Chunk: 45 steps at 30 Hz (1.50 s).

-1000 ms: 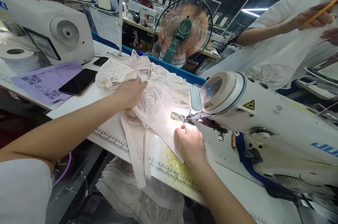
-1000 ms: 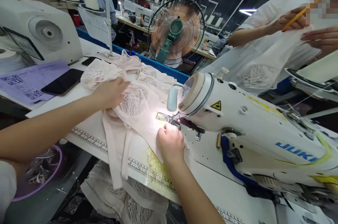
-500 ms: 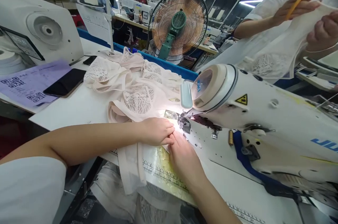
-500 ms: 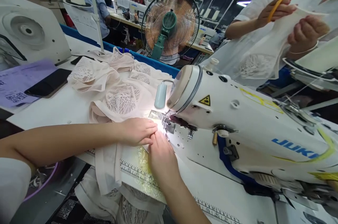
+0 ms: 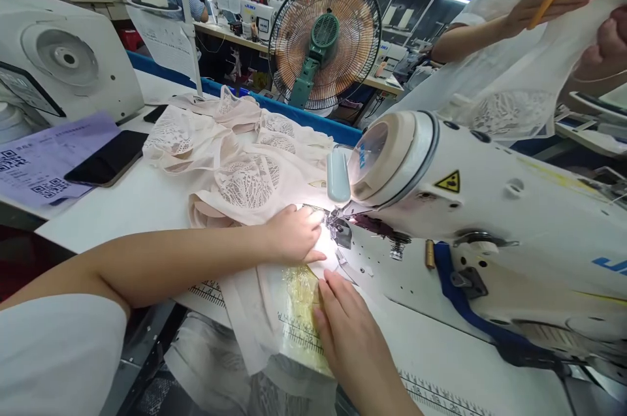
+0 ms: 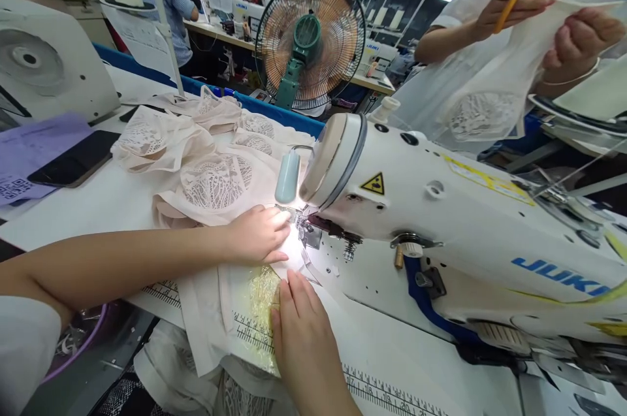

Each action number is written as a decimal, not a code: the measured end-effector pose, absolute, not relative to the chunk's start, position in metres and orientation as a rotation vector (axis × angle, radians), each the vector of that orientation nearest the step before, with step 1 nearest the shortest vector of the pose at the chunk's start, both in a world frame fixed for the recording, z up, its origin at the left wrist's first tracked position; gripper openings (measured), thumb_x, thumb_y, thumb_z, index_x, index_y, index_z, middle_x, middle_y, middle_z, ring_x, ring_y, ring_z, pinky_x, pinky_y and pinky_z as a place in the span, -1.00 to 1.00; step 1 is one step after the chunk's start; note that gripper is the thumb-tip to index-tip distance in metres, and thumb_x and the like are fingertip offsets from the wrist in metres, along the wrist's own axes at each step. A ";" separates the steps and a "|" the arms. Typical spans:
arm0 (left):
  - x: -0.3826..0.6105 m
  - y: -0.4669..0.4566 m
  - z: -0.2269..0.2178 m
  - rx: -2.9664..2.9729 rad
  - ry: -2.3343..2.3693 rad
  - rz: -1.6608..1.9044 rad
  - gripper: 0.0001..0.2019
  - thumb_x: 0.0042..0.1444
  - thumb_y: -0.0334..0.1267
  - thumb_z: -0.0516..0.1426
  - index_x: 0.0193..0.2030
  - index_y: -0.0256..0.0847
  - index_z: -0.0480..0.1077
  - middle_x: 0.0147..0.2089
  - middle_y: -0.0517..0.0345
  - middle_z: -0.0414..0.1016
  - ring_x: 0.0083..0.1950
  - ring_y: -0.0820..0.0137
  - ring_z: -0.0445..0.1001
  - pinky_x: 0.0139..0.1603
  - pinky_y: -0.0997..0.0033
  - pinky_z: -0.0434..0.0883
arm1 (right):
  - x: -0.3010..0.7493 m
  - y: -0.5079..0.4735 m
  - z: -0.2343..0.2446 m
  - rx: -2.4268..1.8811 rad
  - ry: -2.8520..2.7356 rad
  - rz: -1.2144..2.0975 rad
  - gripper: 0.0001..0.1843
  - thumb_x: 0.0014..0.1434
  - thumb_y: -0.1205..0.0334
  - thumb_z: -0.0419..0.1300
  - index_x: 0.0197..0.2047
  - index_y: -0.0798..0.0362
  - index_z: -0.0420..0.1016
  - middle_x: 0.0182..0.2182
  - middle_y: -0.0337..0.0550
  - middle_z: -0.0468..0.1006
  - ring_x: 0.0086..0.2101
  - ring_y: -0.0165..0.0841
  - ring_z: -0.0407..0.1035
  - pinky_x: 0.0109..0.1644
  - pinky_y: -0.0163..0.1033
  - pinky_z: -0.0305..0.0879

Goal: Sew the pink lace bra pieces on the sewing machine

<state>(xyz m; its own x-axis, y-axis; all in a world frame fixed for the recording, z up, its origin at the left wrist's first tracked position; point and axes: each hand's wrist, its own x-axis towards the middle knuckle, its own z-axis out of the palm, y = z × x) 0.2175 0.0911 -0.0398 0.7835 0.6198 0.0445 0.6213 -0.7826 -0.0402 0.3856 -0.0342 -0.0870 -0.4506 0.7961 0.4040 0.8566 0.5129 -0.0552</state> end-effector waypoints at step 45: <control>0.194 0.075 -0.055 -3.052 -0.751 -0.253 -0.76 0.22 -0.41 -0.03 -0.08 -0.24 0.41 -0.09 0.01 0.48 -0.23 0.36 0.40 -0.28 0.38 0.35 | 0.362 -0.015 -0.086 -1.432 -2.356 -0.188 -0.54 0.29 0.24 -0.09 0.16 0.31 0.30 0.12 0.21 0.40 0.13 -0.10 0.29 0.12 0.03 0.37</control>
<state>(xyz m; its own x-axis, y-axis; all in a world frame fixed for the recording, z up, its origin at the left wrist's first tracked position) 0.1943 0.0748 -0.0547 0.8736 0.4620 0.1527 0.4602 -0.8864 0.0496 0.3617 -0.0147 -0.0862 -0.4111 0.8271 0.3833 0.8775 0.4729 -0.0793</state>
